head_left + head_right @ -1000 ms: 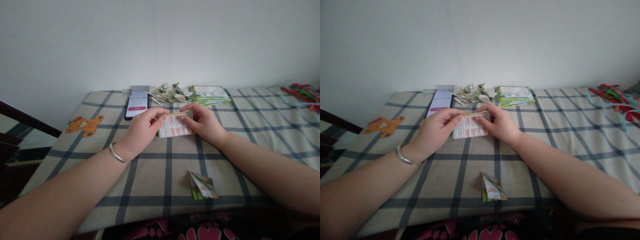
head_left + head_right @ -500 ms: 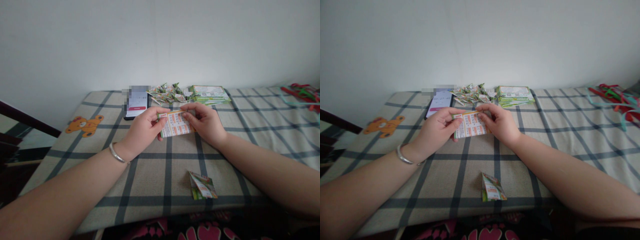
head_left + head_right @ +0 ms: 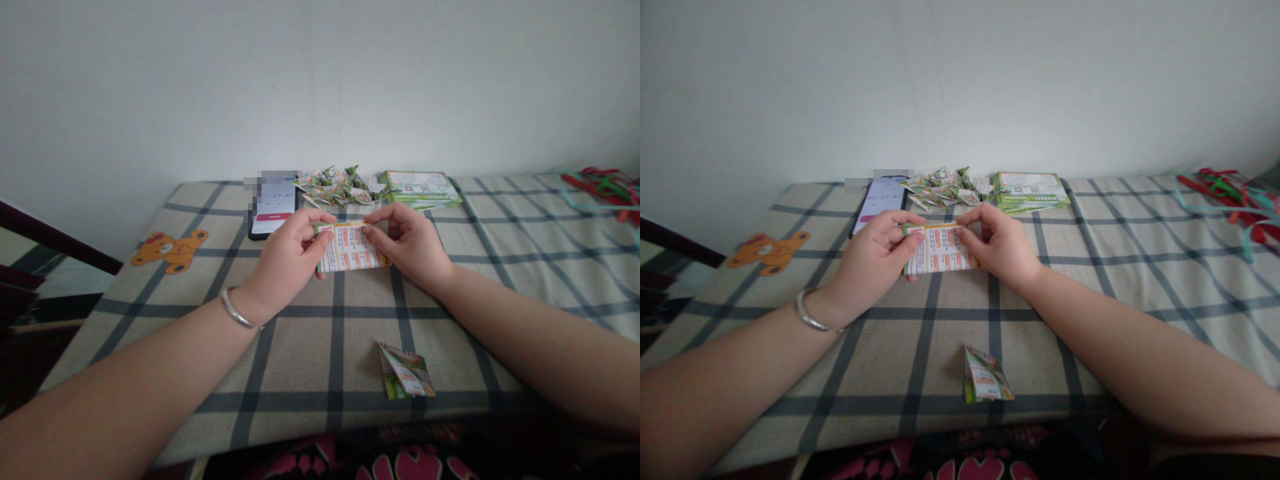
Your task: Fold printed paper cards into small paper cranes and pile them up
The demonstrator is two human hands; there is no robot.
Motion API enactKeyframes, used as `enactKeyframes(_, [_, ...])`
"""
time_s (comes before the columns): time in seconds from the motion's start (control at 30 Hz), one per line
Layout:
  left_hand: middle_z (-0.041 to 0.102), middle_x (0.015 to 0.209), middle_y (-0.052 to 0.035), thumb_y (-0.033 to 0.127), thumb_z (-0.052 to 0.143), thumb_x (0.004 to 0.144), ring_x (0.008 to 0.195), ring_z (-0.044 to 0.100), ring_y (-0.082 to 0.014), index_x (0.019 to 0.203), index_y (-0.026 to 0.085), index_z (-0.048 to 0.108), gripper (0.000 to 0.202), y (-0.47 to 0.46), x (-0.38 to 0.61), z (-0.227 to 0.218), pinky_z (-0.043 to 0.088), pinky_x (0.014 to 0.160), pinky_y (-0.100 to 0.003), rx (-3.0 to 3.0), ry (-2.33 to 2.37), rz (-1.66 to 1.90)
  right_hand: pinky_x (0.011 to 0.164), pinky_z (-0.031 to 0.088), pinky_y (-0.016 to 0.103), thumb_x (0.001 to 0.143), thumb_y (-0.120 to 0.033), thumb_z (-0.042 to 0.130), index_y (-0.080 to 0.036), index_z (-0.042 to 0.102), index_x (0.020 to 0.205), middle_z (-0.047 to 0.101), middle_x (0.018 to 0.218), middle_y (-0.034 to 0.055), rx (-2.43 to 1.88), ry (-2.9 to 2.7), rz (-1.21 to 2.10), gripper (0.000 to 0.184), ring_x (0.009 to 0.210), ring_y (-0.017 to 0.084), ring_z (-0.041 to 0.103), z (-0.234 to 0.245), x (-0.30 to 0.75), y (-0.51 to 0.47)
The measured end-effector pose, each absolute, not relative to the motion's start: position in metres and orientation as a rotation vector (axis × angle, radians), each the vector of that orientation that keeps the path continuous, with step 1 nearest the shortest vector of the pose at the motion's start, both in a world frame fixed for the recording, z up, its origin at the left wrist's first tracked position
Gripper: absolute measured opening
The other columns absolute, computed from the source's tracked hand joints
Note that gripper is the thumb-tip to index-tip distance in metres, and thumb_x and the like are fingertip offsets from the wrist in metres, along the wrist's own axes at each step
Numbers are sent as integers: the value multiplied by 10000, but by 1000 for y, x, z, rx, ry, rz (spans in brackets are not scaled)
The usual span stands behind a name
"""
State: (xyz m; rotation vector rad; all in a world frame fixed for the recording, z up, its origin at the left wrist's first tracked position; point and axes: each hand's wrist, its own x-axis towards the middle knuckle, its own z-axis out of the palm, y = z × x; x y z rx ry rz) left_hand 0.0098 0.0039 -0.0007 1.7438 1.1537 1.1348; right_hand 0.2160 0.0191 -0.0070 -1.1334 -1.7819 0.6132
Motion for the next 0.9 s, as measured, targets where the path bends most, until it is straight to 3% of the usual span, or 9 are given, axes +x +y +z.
enactKeyframes(0.23, [636,716,20,238,548,897,525,617,-100,1053,201,553,160,5,10,-1,486,352,-142,1722,1167,1162,495,376,261,838,-326,637,-243,509,848,618,709,-14,-1111,-1680,842,153,562,119,523,-6,215,22])
enactKeyframes(0.4, [655,764,4,222,546,893,555,627,-101,1035,192,546,145,5,11,-2,492,357,-140,1690,1140,1199,478,380,261,848,-342,635,-252,505,894,570,638,-39,-1157,-1718,769,164,537,121,523,-9,216,23])
enactKeyframes(0.77, [660,766,11,206,527,903,560,629,-102,1037,209,548,135,8,10,-3,468,363,-139,1692,1132,1220,550,474,292,789,-334,702,-247,506,821,671,715,1,-1090,-1637,852,217,625,159,624,-8,217,25])
enactKeyframes(0.9, [689,785,1,220,547,900,643,664,-118,1027,192,578,134,10,6,-5,518,489,-176,1779,1166,1187,565,477,281,779,-317,713,-243,519,784,674,721,-8,-1077,-1630,865,208,642,149,620,-10,218,27])
